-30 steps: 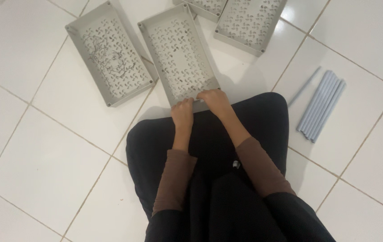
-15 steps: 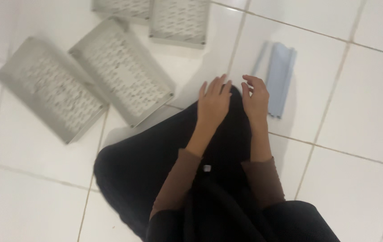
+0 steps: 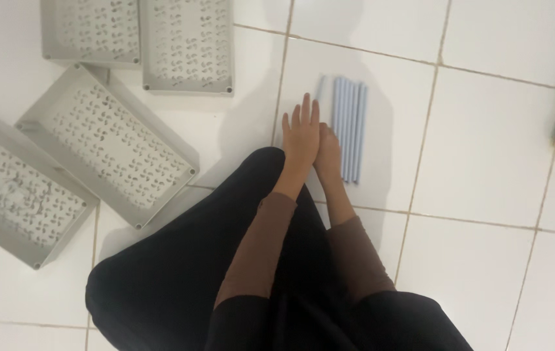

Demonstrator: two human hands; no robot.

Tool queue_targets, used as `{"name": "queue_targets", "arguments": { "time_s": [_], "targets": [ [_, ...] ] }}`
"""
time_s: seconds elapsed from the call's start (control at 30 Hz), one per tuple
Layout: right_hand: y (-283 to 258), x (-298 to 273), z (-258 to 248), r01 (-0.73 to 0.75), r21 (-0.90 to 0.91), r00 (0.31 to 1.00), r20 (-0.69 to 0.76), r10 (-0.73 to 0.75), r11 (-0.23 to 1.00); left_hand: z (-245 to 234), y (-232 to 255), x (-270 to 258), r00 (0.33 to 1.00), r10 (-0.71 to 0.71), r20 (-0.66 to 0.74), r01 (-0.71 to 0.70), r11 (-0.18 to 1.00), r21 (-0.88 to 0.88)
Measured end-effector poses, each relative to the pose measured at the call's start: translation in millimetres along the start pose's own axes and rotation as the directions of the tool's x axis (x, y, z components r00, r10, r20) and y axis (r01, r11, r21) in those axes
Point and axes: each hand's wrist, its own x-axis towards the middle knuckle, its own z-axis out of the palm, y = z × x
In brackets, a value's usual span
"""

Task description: The person assembles a modular shelving unit by inserting grey plastic rods into the corner holes of perforated grey plastic panels. They connect multiple panels together to form a box-like structure, repeating the process for several units.

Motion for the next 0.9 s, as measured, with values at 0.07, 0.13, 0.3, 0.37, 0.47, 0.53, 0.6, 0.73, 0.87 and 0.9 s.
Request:
{"name": "queue_targets", "arguments": {
  "time_s": [0.07, 0.13, 0.3, 0.37, 0.47, 0.53, 0.6, 0.73, 0.87, 0.9],
  "targets": [
    [-7, 1, 7, -0.005, -0.026, 1.000, 0.003, 0.005, 1.000, -7, -9, 2, 1.000, 0.020, 0.012, -0.020, 1.000, 0.015],
    [-11, 6, 6, -0.004, 0.045, 1.000, -0.011, 0.004, 0.999, -18, -17, 8, 0.999, 0.027, 0.022, -0.027, 0.999, 0.035],
    [-33, 31, -15, -0.011, 0.134, 1.000, -0.005, 0.011, 0.991, -62, -37, 7, 0.995, 0.008, -0.103, 0.000, 0.997, 0.079],
    [-59, 35, -27, 0.039, 0.218, 0.996, -0.085, -0.021, 0.975, -89, -54, -11, 0.978, -0.052, -0.201, 0.056, 0.998, 0.012],
    [-113, 24, -38, 0.167, 0.390, 0.984, -0.126, -0.127, 0.906, -134, -96, -49, 0.969, -0.189, -0.162, 0.192, 0.981, 0.007],
    [-157, 6, -31, 0.135, 0.533, 0.987, 0.004, -0.162, 0.835, -166, -131, -82, 0.951, -0.279, -0.137, 0.286, 0.957, 0.039],
    [-199, -19, -12, 0.101, 0.575, 0.965, 0.143, -0.221, 0.812, -200, -167, -120, 0.919, -0.361, -0.157, 0.374, 0.926, 0.059],
    [-257, -72, 43, 0.103, 0.593, 0.872, 0.333, -0.359, 0.799, -255, -220, -193, 0.833, -0.512, -0.208, 0.519, 0.854, -0.022],
    [-271, -104, 81, 0.215, 0.603, 0.867, 0.244, -0.434, 0.768, -277, -248, -240, 0.829, -0.524, -0.195, 0.510, 0.852, -0.121],
    [-269, -105, 86, 0.261, 0.583, 0.863, 0.215, -0.456, 0.770, -272, -250, -243, 0.843, -0.502, -0.192, 0.478, 0.864, -0.157]
  ]
}}
